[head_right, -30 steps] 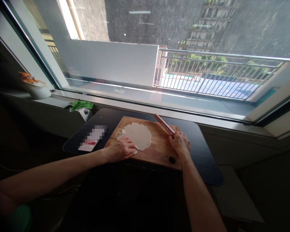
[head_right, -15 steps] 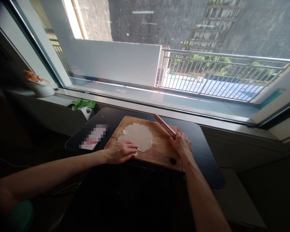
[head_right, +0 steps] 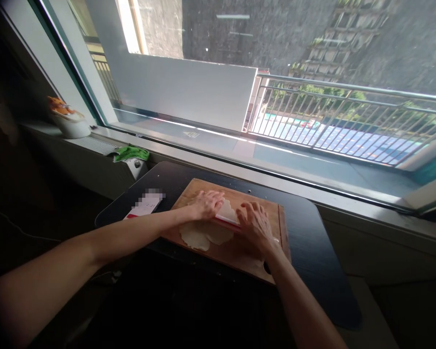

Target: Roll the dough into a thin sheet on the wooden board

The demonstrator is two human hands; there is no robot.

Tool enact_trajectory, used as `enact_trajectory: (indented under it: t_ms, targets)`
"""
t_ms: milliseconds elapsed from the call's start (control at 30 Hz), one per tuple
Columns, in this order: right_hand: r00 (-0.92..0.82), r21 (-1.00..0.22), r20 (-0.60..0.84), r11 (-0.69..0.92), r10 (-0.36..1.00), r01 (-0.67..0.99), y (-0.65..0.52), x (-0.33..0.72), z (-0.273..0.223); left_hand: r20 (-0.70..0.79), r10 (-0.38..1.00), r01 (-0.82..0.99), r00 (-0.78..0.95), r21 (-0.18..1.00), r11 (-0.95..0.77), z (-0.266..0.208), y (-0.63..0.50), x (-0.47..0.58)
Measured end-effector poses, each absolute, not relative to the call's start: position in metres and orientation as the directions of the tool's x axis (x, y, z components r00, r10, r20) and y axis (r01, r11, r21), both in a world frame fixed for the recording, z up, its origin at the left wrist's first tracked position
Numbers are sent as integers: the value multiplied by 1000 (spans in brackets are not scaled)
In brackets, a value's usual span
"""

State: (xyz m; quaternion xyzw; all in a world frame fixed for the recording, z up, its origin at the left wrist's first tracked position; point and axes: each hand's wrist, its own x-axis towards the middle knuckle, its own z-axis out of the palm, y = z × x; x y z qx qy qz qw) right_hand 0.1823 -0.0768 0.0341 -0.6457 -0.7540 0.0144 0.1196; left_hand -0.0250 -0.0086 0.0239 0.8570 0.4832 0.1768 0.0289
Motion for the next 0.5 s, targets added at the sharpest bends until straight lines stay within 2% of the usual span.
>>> enact_trajectory:
  t_ms: [200,267,300,367,433,500]
  targets:
    - [-212,-105,232,242,949,965,-76,179,10,281,732,721,621,161,-674,5,-23,-30]
    - [-198,-105,254,231,947,967,-49,184,15,246,784,765,569,190,-615,15,1,-23]
    - [-157,-107,269,191,950,976,-34,186,19,215,824,803,524,198,-562,20,16,-17]
    - [-42,-105,266,72,963,992,-8,189,26,249,876,864,412,199,-463,30,39,-8]
    - [22,-108,233,3,972,994,-2,189,27,282,876,870,391,199,-452,34,45,-5]
    - [-3,-121,208,29,978,992,-18,186,21,280,849,837,448,201,-509,29,31,-11]
